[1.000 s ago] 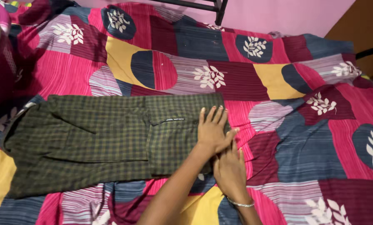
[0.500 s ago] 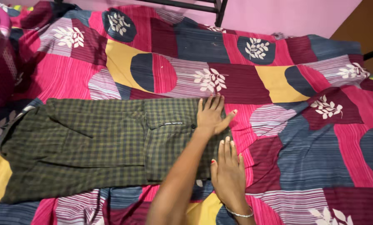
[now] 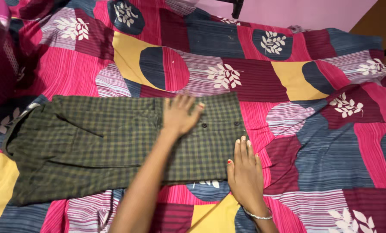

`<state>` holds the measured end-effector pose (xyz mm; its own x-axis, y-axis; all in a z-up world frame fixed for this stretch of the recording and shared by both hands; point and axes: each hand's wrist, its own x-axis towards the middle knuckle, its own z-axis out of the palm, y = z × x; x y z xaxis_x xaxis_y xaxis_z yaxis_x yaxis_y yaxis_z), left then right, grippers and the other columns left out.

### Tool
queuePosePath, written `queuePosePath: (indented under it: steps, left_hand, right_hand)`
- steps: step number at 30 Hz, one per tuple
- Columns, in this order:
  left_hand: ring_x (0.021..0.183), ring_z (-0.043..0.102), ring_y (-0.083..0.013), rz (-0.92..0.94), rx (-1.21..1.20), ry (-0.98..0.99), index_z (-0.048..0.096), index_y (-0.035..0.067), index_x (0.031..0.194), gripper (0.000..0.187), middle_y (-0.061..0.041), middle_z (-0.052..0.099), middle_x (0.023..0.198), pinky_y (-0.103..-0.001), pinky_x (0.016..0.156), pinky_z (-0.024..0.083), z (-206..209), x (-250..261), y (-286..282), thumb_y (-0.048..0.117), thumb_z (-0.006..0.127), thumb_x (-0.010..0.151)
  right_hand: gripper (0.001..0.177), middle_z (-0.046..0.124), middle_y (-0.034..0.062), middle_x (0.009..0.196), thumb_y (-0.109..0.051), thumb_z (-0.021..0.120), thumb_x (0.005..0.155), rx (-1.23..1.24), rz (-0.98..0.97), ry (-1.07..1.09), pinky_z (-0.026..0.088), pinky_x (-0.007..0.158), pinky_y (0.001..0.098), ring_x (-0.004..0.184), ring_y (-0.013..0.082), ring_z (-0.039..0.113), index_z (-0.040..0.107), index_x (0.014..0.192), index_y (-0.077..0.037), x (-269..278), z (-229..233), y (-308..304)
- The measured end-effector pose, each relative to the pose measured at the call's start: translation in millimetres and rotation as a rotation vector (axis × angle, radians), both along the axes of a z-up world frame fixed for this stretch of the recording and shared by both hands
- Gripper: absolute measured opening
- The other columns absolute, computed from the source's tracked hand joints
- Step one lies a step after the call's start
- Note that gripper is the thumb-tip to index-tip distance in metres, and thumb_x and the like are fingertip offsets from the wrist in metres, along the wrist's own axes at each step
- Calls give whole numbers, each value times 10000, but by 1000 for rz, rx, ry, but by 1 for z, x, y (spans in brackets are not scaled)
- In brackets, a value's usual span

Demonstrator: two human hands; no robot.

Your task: The person folds a pair of green checkered trousers on a bed, smoothing and aligning the fabric, then folds it into a compact rectangle and places it on a nearby shelf. The person then picks up a red plaid shirt from a laundry basket and begins to button it.

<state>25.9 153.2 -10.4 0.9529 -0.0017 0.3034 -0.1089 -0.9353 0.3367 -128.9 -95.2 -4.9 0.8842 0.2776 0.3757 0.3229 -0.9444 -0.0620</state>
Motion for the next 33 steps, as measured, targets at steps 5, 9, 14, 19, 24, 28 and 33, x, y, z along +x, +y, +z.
queuePosePath:
  steps: [5,9,14,19,24,28,33]
  left_hand:
    - [1448,370,-343,135,160,-279,513,143,1480,582,-131,474,1541,-623,1172,155,4,-10,48,491,387,1031]
    - [1217,579,-324,107,53,-368,665,110,1239,297,-118,655,1253,-542,1069,378,28,-56,46,326,552,1070]
    - [959,609,-323,51,34,-269,698,102,907,336,-104,662,971,-501,847,414,46,-99,26,438,715,903]
    - [992,585,-315,49,67,-312,693,106,993,341,-96,634,1006,-496,857,413,47,-121,31,389,763,817]
    - [1038,571,-312,-118,15,-384,716,172,998,198,-72,641,1043,-503,869,411,35,-110,7,306,747,856]
    - [1053,569,-321,-97,-9,-285,692,137,947,230,-86,644,1043,-517,864,410,33,-86,-15,323,743,822]
    - [1028,641,-297,-198,-78,-280,660,147,994,103,-62,709,972,-496,880,436,21,-78,-9,238,616,974]
  right_hand:
    - [638,309,207,1626,-284,471,962,5,0,-24,331,1129,531,1500,355,297,368,1505,34,-1,-1,1]
    - [632,314,209,1628,-283,467,971,-7,2,-37,345,1132,524,1499,355,315,372,1507,38,-1,0,2]
    - [640,312,218,1626,-287,480,961,-15,6,-41,354,1117,535,1493,364,317,379,1499,44,-1,-2,0]
    - [640,320,218,1624,-287,488,958,20,18,-57,363,1106,539,1496,365,321,387,1497,42,-2,-2,-1]
    - [636,336,224,1622,-282,489,962,42,33,-61,378,1104,519,1497,364,337,389,1499,46,-2,-2,-1]
    - [643,348,218,1614,-290,500,955,8,26,-102,380,1101,517,1485,357,349,396,1497,40,-2,-3,-1]
    - [637,359,220,1610,-291,505,955,-3,22,-96,378,1100,519,1482,354,356,404,1491,37,-4,-3,-2]
